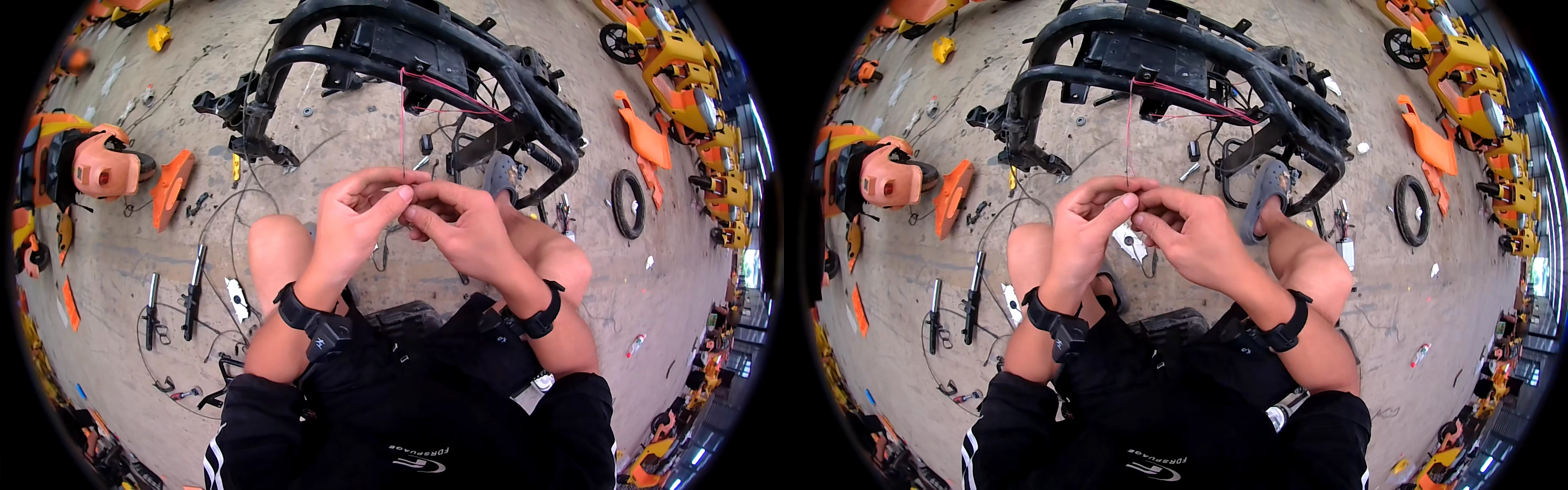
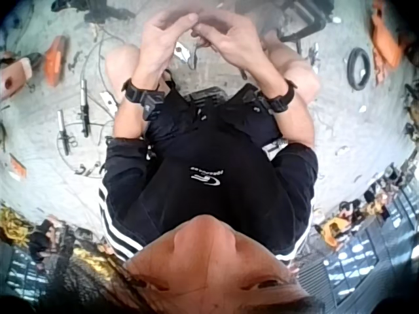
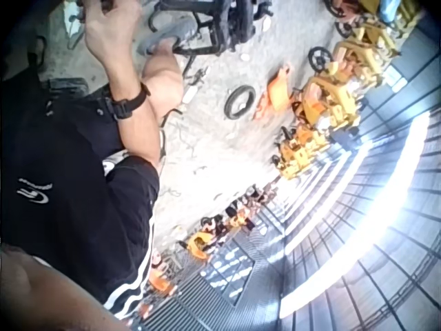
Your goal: The person sits on the floor and works on the wiring of a scooter frame. They strip the insulation from red and black wires, twist the exposed strands together, and secure the connection with a small connector.
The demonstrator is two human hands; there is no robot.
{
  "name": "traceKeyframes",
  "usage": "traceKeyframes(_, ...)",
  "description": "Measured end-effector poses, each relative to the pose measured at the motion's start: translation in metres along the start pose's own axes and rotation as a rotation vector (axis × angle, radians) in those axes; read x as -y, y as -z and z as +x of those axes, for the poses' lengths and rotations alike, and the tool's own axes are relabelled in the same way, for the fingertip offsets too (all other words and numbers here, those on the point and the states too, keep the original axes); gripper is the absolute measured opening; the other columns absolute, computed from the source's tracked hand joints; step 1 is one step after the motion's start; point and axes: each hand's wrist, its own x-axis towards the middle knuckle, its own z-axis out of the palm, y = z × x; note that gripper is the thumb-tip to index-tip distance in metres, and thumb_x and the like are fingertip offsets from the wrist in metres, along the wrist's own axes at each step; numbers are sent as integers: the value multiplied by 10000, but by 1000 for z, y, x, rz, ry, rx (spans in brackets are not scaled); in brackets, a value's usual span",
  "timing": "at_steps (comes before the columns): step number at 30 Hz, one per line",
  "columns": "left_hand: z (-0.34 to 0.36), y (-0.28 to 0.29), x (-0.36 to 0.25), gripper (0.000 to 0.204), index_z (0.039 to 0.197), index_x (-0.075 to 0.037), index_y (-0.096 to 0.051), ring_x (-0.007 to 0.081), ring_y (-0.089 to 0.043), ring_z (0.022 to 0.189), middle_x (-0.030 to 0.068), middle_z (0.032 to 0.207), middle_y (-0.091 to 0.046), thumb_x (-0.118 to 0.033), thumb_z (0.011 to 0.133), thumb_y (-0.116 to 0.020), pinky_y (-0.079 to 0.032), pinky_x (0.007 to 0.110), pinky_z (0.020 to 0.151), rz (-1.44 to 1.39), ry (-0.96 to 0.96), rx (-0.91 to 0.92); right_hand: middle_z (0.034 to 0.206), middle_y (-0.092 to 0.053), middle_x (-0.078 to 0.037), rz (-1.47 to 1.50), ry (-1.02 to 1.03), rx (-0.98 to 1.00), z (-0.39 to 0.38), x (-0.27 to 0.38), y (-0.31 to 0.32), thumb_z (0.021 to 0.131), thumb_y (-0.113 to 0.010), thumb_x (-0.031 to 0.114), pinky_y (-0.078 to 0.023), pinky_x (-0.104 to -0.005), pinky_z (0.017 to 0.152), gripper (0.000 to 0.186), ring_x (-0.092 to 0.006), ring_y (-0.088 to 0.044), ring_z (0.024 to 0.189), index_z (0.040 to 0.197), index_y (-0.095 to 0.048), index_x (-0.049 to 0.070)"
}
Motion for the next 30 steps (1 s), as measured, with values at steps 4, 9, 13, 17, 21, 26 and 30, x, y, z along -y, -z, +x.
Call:
traceKeyframes(4, -6, 0, -1, 217, 1148, 57, -682, 163, -678, 896, 124, 989, -741, -2, 939, -687, -527, 271, 804, 360, -228, -81, 836, -717, -80, -384, 237, -158, 2, 9, 10, 880, -740, 104, -511, -251, 590, 205, -115, -653, 650, 1057, -733, 2)
traceKeyframes(9, -5, 4, -4, 159, 1063, 50, -715, 150, -668, 856, 99, 923, -730, 31, 907, -694, -509, 256, 764, 608, -394, -59, 854, -685, -49, -407, 467, -219, 4, 18, 1, 833, -765, 70, -496, -232, 560, 175, -94, -630, 631, 1000, -737, 27)
traceKeyframes(13, -3, 4, -5, 196, 1042, 36, -720, 176, -662, 841, 104, 877, -711, 77, 850, -709, -510, 273, 747, 705, -497, -73, 868, -693, -46, -478, 492, -232, 10, 18, -1, 816, -776, 86, -499, -237, 543, 175, -102, -625, 616, 978, -735, 34)
traceKeyframes(17, 1, 5, -3, 226, 1015, 36, -719, 224, -659, 807, 115, 873, -708, 108, 800, -718, -512, 294, 720, 831, -699, -90, 860, -713, -44, -531, 580, -271, 16, 18, -4, 791, -790, 116, -503, -250, 526, 169, -126, -624, 581, 937, -742, 46)
traceKeyframes(21, 2, 5, -3, 231, 998, 34, -720, 238, -636, 761, 115, 861, -705, 115, 782, -725, -496, 316, 672, 904, -760, -102, 820, -718, -44, -577, 615, -289, 21, 18, -4, 773, -788, 114, -509, -269, 519, 128, -152, -636, 565, 878, -746, 54)
traceKeyframes(26, -1, 5, -3, 218, 985, 33, -721, 237, -597, 696, 113, 812, -677, 107, 780, -729, -464, 328, 623, 909, -724, -97, 785, -712, -50, -658, 632, -305, 21, 17, -4, 761, -774, 72, -506, -272, 511, 109, -159, -649, 574, 863, -743, 46)
traceKeyframes(30, -1, 4, -2, 204, 980, 29, -722, 230, -573, 661, 106, 768, -640, 102, 790, -720, -445, 323, 595, 920, -706, -94, 774, -710, -52, -760, 718, -305, 23, 16, -2, 756, -767, 25, -492, -243, 489, 124, -125, -638, 560, 877, -738, 32)
